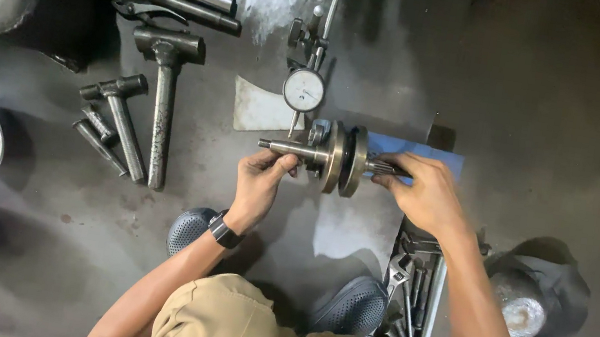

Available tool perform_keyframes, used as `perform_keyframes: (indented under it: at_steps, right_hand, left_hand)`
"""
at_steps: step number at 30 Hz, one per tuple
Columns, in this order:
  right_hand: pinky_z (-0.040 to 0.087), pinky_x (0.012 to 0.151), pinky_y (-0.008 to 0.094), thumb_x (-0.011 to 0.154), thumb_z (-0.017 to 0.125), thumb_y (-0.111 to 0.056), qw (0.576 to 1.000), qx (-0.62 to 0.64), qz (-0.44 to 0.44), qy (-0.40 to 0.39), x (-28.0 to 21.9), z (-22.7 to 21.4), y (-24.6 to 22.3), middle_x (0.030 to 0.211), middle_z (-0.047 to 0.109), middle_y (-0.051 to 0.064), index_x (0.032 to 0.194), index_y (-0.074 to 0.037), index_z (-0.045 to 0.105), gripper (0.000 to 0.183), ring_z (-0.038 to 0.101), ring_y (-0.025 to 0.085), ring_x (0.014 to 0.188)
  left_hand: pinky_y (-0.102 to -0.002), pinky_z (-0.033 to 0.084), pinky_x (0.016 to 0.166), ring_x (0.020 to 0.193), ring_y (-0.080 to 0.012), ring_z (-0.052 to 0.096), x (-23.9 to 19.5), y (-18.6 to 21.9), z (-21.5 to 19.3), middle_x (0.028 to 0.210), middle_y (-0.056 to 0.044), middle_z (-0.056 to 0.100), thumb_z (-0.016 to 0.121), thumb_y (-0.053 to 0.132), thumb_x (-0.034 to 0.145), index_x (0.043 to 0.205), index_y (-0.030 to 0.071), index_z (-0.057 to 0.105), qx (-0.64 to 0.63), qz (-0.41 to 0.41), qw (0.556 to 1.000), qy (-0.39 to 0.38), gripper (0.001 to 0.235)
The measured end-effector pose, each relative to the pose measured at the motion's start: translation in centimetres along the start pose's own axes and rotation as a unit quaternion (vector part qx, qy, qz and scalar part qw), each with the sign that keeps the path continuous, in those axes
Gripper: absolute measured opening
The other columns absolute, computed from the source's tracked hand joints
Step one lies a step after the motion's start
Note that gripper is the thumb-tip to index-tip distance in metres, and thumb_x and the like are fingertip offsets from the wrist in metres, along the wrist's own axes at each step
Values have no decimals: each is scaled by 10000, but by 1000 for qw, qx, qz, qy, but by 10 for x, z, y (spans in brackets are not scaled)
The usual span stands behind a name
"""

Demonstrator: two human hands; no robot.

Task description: The person rotates a crankshaft assembly on the workbench beside a dial indicator and checks the gauge reading. They then wipe the crankshaft with a cloth, place it into a metal bowl, walk to a storage cabinet, and take out a small box.

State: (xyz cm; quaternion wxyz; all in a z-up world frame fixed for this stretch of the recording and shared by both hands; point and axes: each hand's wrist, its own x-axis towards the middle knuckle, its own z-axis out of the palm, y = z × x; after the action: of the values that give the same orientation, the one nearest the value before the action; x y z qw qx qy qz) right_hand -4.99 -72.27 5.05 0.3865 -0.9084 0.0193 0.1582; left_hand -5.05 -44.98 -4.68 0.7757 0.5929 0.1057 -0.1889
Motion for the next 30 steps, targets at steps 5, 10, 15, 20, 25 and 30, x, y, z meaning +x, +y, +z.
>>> perform_keyframes:
  at_steps: [5, 10, 15, 20, 25, 30]
  right_hand:
    - [551, 849, 415, 806, 780, -121, 1000, -15, 8, -6, 8, 12, 7, 1057, 759, 143, 1097, -47, 751, 301, 724, 334, 983]
    - [554, 889, 396, 803, 777, -121, 1000, 7, 14, -10, 14, 15, 15, 1102, 756, 142, 1130, -46, 740, 338, 726, 315, 1018]
    - [532, 907, 392, 792, 788, -144, 993, 67, 94, 7, 11, 16, 36, 1093, 756, 98, 1175, -66, 732, 395, 717, 255, 1010]
    - [557, 796, 360, 965, 701, -210, 944, 240, 226, 28, 11, 54, 113, 905, 765, 95, 1089, -18, 772, 239, 714, 204, 803]
    - [579, 638, 330, 938, 704, -141, 912, 351, 212, 28, 11, 55, 105, 771, 721, 138, 992, 73, 752, 226, 691, 194, 655]
    - [592, 691, 324, 916, 715, -120, 919, 340, 196, 24, 11, 54, 103, 778, 744, 124, 963, 61, 761, 192, 714, 186, 692]
  left_hand:
    - [-261, 491, 753, 804, -97, 597, 8, -19, -3, 917, -25, 718, 699, 115, 984, 1074, -39, 748, -29, -3, 1000, 4, 184]
    - [-269, 517, 771, 808, -101, 626, 16, -25, -7, 926, -29, 737, 726, 151, 957, 1057, -30, 746, -42, -3, 999, -3, 208]
    - [-320, 562, 846, 947, -166, 667, 19, -64, -16, 1122, -93, 716, 760, 197, 942, 1244, -43, 642, -40, 17, 998, -43, 403]
    - [-386, 473, 1093, 1315, -255, 558, 16, -64, -3, 1411, -140, 560, 786, 244, 905, 1448, -4, 446, -24, 10, 994, -105, 687]
    - [-430, 449, 1169, 1387, -289, 520, 15, -81, -6, 1510, -147, 474, 788, 252, 936, 1451, -45, 490, 32, 36, 993, -107, 665]
    - [-421, 430, 1147, 1365, -280, 508, 12, -55, 3, 1511, -144, 473, 767, 257, 922, 1470, -52, 450, 4, 29, 994, -106, 706]
